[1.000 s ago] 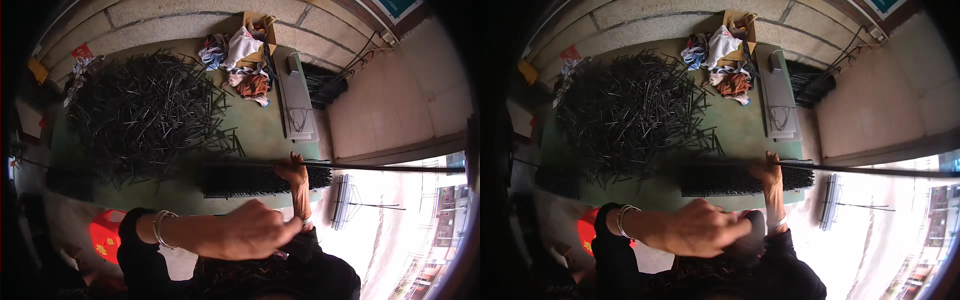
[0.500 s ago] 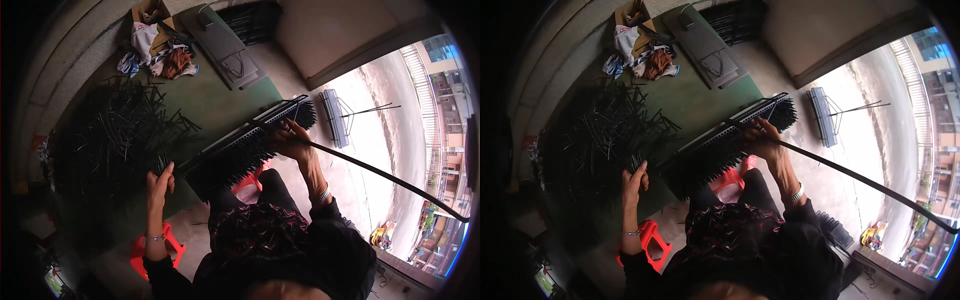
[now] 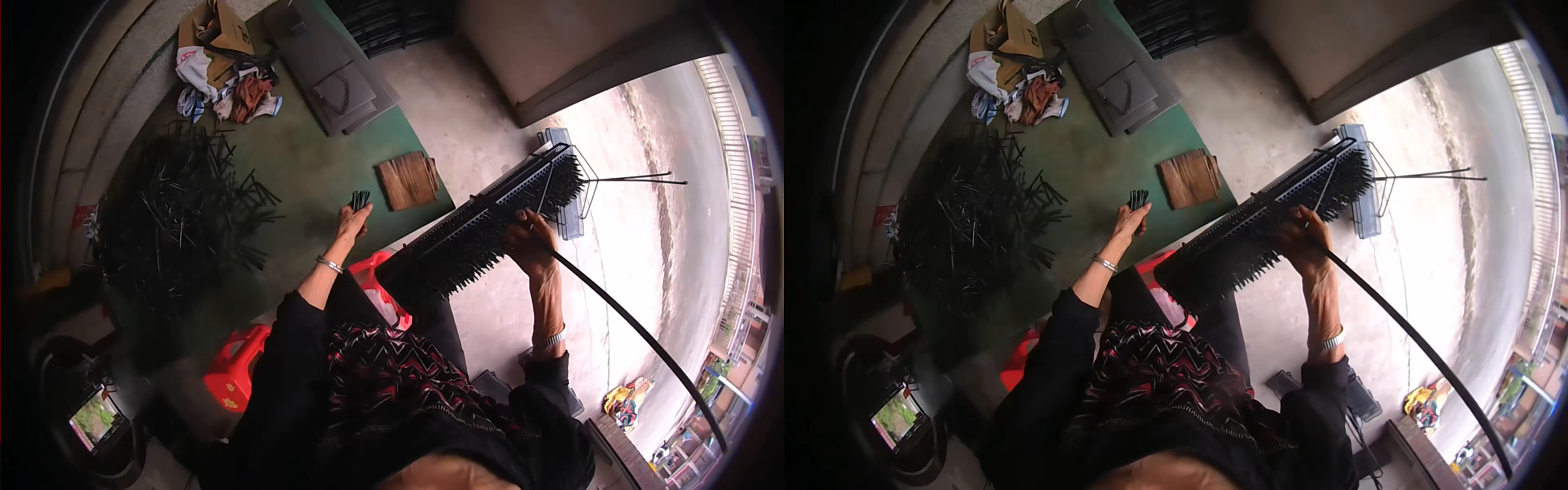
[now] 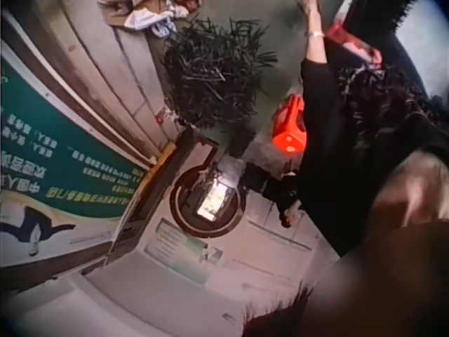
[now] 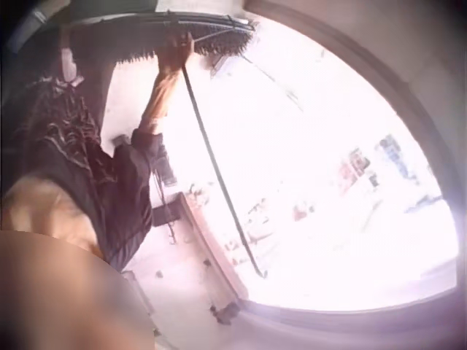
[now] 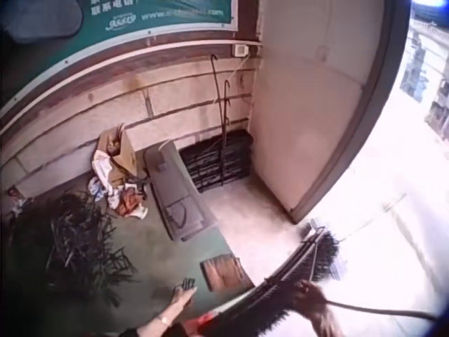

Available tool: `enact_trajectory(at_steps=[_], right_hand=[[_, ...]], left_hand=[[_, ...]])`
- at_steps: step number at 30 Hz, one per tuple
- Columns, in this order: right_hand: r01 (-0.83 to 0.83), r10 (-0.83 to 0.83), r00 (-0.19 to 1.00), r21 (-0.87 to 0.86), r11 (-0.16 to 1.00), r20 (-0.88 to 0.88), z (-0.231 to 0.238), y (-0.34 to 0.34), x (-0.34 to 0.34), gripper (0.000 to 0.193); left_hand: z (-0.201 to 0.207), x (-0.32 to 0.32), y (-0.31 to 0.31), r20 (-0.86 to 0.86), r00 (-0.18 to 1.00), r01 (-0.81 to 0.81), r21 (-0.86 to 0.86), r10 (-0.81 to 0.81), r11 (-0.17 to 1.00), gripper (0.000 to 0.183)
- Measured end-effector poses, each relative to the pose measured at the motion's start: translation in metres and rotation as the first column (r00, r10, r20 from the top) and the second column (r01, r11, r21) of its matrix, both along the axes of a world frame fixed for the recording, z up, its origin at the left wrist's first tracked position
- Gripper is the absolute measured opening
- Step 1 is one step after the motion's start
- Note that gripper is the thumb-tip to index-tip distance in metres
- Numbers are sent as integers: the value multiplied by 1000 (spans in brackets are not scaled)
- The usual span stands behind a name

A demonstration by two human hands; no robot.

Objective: The person is inserting thin black pins into a perforated base to assemble an industrial brush.

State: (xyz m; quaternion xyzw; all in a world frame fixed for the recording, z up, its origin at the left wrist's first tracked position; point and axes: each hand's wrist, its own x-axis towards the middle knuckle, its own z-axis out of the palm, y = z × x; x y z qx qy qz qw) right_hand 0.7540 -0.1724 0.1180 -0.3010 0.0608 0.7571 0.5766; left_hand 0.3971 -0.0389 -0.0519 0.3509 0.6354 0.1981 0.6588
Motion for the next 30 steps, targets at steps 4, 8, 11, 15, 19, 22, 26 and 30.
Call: enact_trajectory(at_steps=[4, 8, 11, 15, 19, 22, 26, 30], right_hand=[[47, -8, 977, -177, 983, 215, -15, -14, 48, 19], [-10, 126, 915, -291, 957, 384, -27, -24, 102, 22], [11, 214, 844, -415, 910, 491, -39, -38, 133, 23], [-301, 530, 410, -438, 847, 742, -42, -36, 166, 25], [-311, 621, 512, -546, 778, 593, -60, -2, 182, 24], [-426, 678, 611, -552, 717, 409, -88, 33, 198, 24], [-644, 700, 270, -416, 642, 661, -110, 80, 203, 17], [-710, 782, 360, -395, 583, 509, -160, 136, 225, 20]], left_hand=[[-29, 45, -9, -91, 992, -87, 14, 88, 996, 42], [-31, 85, -1, -252, 966, -25, 122, 55, 992, 41], [-38, 100, 13, -400, 915, 45, 240, 57, 970, 42], [-69, 108, 23, -628, 778, 209, 220, -25, 953, 41], [-59, 116, 36, -562, 823, 140, 49, -89, 989, 41], [-69, 110, 28, -682, 731, 175, 161, -19, 971, 44], [-59, 118, 17, -705, 707, 144, 213, 50, 966, 38], [-63, 116, -2, -688, 657, 18, 421, 307, 907, 34]])
